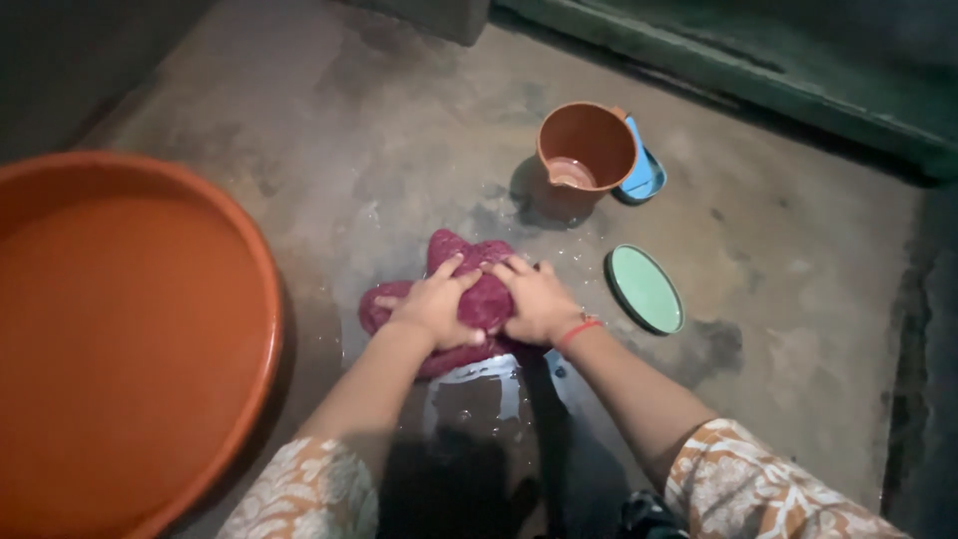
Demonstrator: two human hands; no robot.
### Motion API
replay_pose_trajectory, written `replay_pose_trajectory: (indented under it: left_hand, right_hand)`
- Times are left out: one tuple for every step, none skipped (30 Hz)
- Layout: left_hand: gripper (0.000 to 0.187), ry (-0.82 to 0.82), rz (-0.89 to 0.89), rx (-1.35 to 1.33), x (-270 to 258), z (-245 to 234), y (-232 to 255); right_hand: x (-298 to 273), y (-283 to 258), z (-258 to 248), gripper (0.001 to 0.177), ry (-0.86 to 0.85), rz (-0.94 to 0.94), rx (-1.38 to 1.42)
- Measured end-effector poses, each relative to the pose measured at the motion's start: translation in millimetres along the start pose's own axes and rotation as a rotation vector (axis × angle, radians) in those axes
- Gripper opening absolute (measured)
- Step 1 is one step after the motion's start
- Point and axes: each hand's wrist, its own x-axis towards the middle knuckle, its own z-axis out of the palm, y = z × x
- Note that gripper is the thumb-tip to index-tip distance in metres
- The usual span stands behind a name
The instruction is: Washing and scrubbing a red floor mat using soap, a brush, and water from a basin.
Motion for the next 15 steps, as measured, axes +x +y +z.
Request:
replay_pose_trajectory:
  left_hand:
    - [0.109, -0.011, -0.002, -0.002, 7, 0, -2]
    - [0.097, 0.049, 0.026, -0.054, 14, 0, -5]
    - [0.086, 0.109, 0.056, -0.11, 22, 3, -4]
    - [0.086, 0.097, 0.058, -0.114, 29, 8, -7]
    - [0.081, 0.161, 0.112, -0.133, 35, 13, -11]
    - [0.076, 0.226, 0.165, -0.152, 41, 18, -15]
    - [0.076, 0.219, 0.165, -0.154, 46, 18, -17]
    - [0.072, 0.254, 0.204, -0.149, 51, 17, -19]
    - [0.068, 0.291, 0.242, -0.143, 54, 16, -21]
    - [0.068, 0.286, 0.242, -0.144, 60, 14, -21]
    - [0.064, 0.274, 0.241, -0.125, 66, 10, -20]
    - [0.061, 0.262, 0.24, -0.105, 72, 6, -20]
    - [0.061, 0.258, 0.239, -0.104, 74, 3, -18]
    - [0.059, 0.24, 0.223, -0.081, 76, 1, -17]
    - [0.057, 0.224, 0.207, -0.059, 77, -2, -16]
  right_hand:
    - [10, 9, 8, 0.105, -0.01, 0.003, 0.003]
    - [21, 19, 16, 0.093, 0.115, -0.124, 0.01]
    - [28, 31, 24, 0.083, 0.241, -0.246, 0.014]
    - [28, 30, 19, 0.083, 0.231, -0.239, 0.014]
    - [27, 27, 15, 0.079, 0.245, -0.223, 0.029]
    - [25, 24, 11, 0.075, 0.259, -0.206, 0.043]
    - [31, 27, 8, 0.075, 0.254, -0.202, 0.044]
    - [37, 29, 5, 0.074, 0.24, -0.237, 0.042]
    - [42, 30, 2, 0.073, 0.228, -0.273, 0.04]
    - [47, 32, -2, 0.073, 0.224, -0.271, 0.041]
    - [53, 34, -7, 0.074, 0.18, -0.277, 0.083]
    - [58, 35, -13, 0.074, 0.136, -0.284, 0.125]
    - [57, 32, -17, 0.074, 0.134, -0.283, 0.128]
    - [56, 29, -21, 0.07, 0.085, -0.259, 0.119]
    - [54, 26, -26, 0.065, 0.036, -0.237, 0.109]
